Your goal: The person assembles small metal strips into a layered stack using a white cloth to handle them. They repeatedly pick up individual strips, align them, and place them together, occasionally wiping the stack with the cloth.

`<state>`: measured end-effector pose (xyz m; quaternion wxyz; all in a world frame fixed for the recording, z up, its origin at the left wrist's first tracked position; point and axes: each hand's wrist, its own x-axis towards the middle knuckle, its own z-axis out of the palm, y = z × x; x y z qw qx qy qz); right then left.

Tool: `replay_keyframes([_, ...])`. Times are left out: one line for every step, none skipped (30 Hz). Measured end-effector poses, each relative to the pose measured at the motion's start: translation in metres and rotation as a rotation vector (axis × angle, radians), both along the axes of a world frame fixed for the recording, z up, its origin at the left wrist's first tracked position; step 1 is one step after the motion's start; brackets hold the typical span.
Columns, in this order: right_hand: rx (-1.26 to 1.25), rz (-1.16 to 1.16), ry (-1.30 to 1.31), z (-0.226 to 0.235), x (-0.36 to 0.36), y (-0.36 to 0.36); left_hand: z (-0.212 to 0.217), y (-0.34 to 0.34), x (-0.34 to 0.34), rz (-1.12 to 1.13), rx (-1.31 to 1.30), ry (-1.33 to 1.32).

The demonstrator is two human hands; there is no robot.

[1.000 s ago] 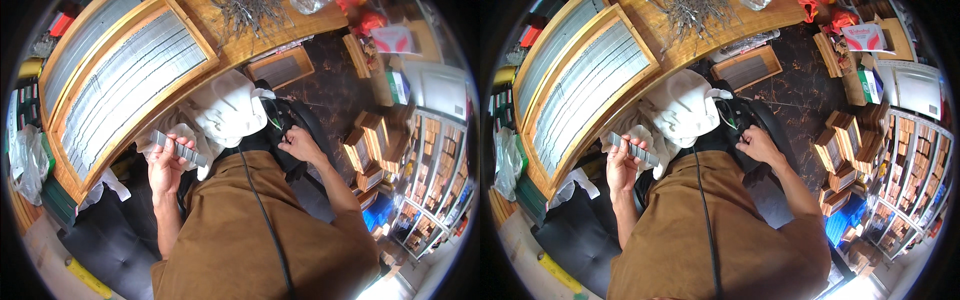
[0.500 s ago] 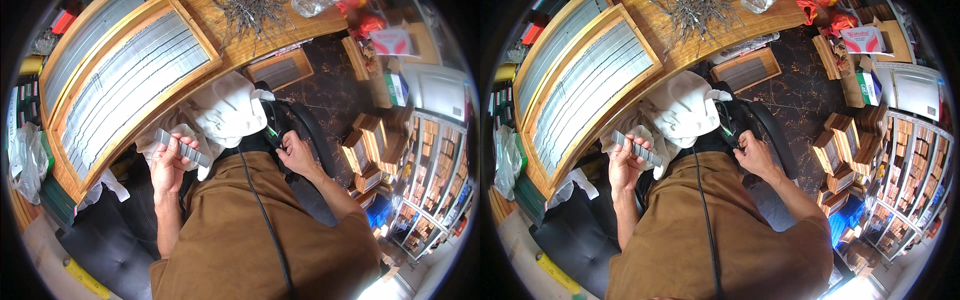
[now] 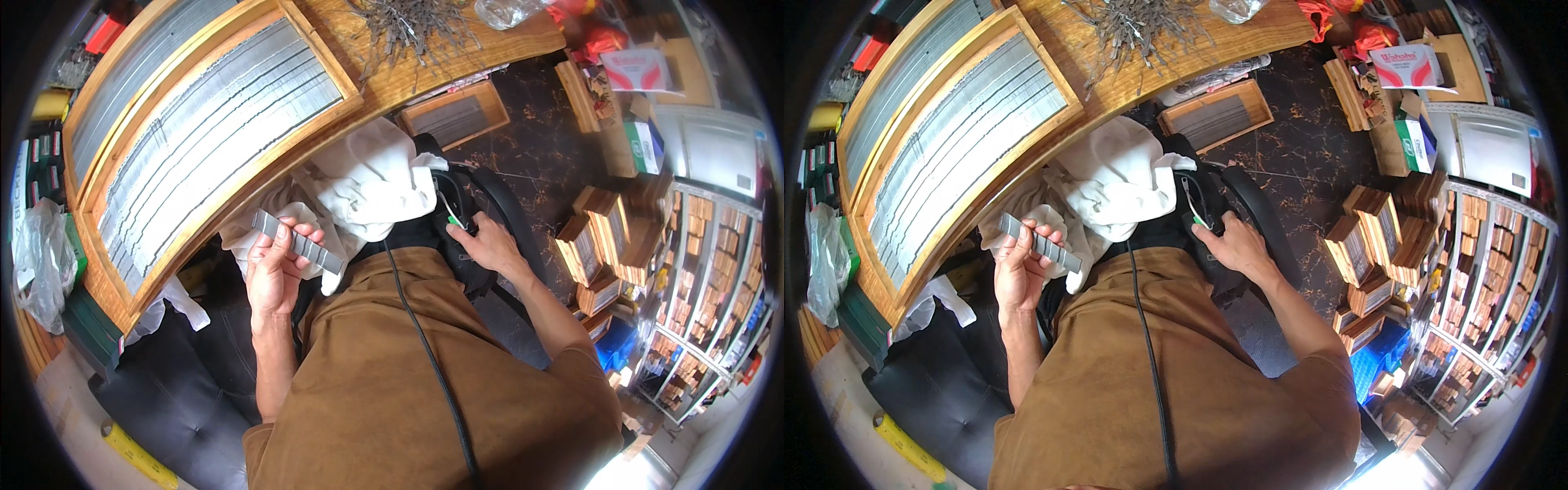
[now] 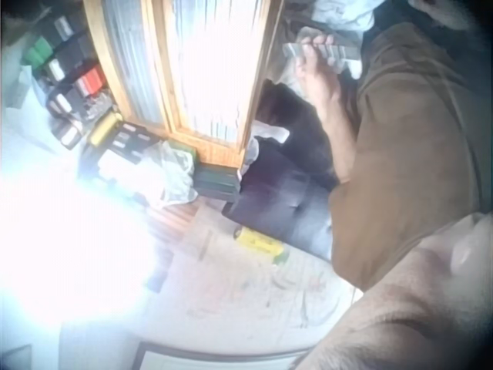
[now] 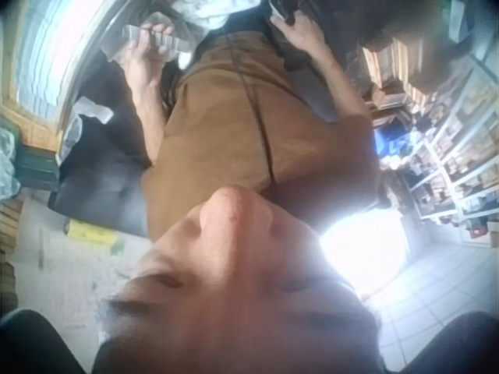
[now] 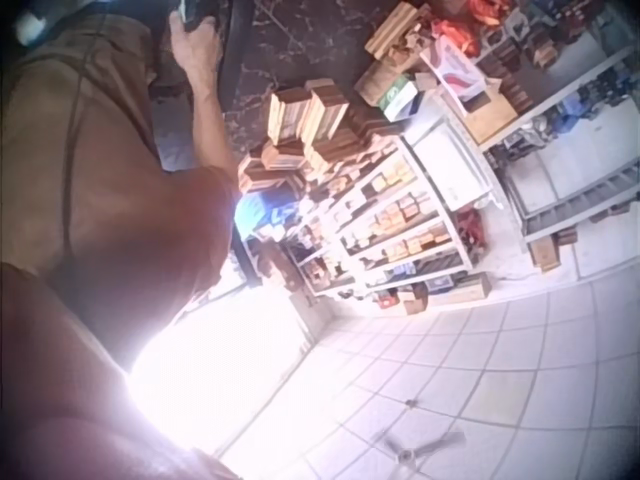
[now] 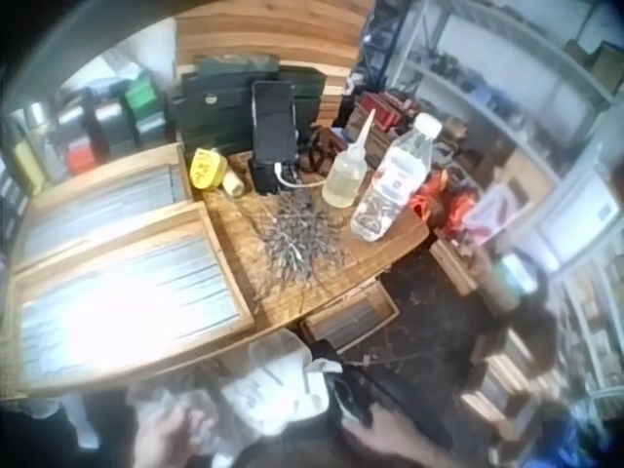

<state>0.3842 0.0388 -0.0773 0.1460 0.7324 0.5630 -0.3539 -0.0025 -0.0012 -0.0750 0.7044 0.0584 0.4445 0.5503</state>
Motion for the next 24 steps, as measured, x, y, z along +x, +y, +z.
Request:
replay_keyframes([0.006,-0.016,0.020,-0.001,0.002,0.000,-0.001,0.000,0.000,0.001,0.006,-0.010])
replay_keyframes([0.013,-0.033,0.040,-0.002,0.003,-0.001,0.000,0.001,0.001,-0.013,0.006,-0.012])
replay_keyframes([0.035,-0.020,0.031,-0.001,0.002,-0.003,0.001,0.001,0.002,-0.025,0.006,-0.010])
replay_keyframes([0.057,-0.007,0.022,0.001,-0.001,-0.007,0.002,0.002,0.002,-0.036,0.006,-0.009])
replay_keyframes([0.079,0.005,0.013,0.002,-0.002,-0.009,0.003,0.003,0.003,-0.038,-0.001,-0.002])
replay_keyframes([0.095,0.001,-0.037,0.001,-0.002,-0.010,0.005,0.003,0.003,-0.042,-0.009,0.004])
replay_keyframes([0.112,-0.002,-0.087,-0.002,-0.001,-0.012,0.005,0.003,0.003,-0.046,-0.017,0.011])
replay_keyframes([0.128,-0.006,-0.138,-0.003,0.000,-0.014,0.005,0.003,0.003,-0.046,-0.016,0.008])
replay_keyframes([0.141,0.033,-0.204,0.004,-0.009,-0.015,0.004,0.002,0.003,-0.043,-0.013,0.010])
replay_keyframes([0.168,0.065,-0.204,0.007,-0.012,-0.016,0.003,0.002,0.003,-0.040,-0.011,0.012])
replay_keyframes([0.195,0.097,-0.204,0.008,-0.014,-0.018,0.003,0.001,0.003,-0.040,-0.006,0.012])
replay_keyframes([0.223,0.129,-0.206,0.010,-0.015,-0.020,0.002,0.002,0.003,-0.041,0.000,0.009])
replay_keyframes([0.298,0.153,-0.207,0.005,-0.012,-0.027,0.002,0.002,0.002,-0.041,0.006,0.007])
replay_keyframes([0.338,0.151,-0.205,0.000,-0.011,-0.030,0.002,0.003,0.003,-0.026,0.005,-0.006])
replay_keyframes([0.374,0.147,-0.202,-0.005,-0.010,-0.035,0.002,0.004,0.004,-0.012,0.001,-0.018])
replay_keyframes([0.409,0.143,-0.199,-0.010,-0.008,-0.038,0.002,0.003,0.005,0.002,-0.004,-0.029])
replay_keyframes([0.394,0.079,-0.186,-0.019,-0.003,-0.042,0.002,0.002,0.005,0.000,-0.010,-0.026])
replay_keyframes([0.384,0.015,-0.172,-0.030,0.004,-0.043,0.003,0.002,0.005,-0.002,-0.010,-0.021])
replay_keyframes([0.373,-0.049,-0.160,-0.035,0.009,-0.044,0.004,0.002,0.005,-0.003,-0.012,-0.020])
replay_keyframes([0.370,-0.105,-0.128,-0.038,0.014,-0.045,0.004,0.002,0.005,-0.004,-0.012,-0.024])
replay_keyframes([0.367,-0.163,-0.097,-0.039,0.018,-0.046,0.003,0.002,0.005,-0.007,-0.012,-0.030])
replay_keyframes([0.363,-0.220,-0.066,-0.041,0.022,-0.047,0.002,0.003,0.005,-0.009,-0.012,-0.036])
replay_keyframes([0.377,-0.174,-0.114,-0.048,0.026,-0.051,0.003,0.004,0.006,-0.009,-0.016,-0.028])
replay_keyframes([0.427,-0.179,-0.088,-0.054,0.029,-0.054,0.004,0.005,0.008,-0.010,-0.023,-0.022])
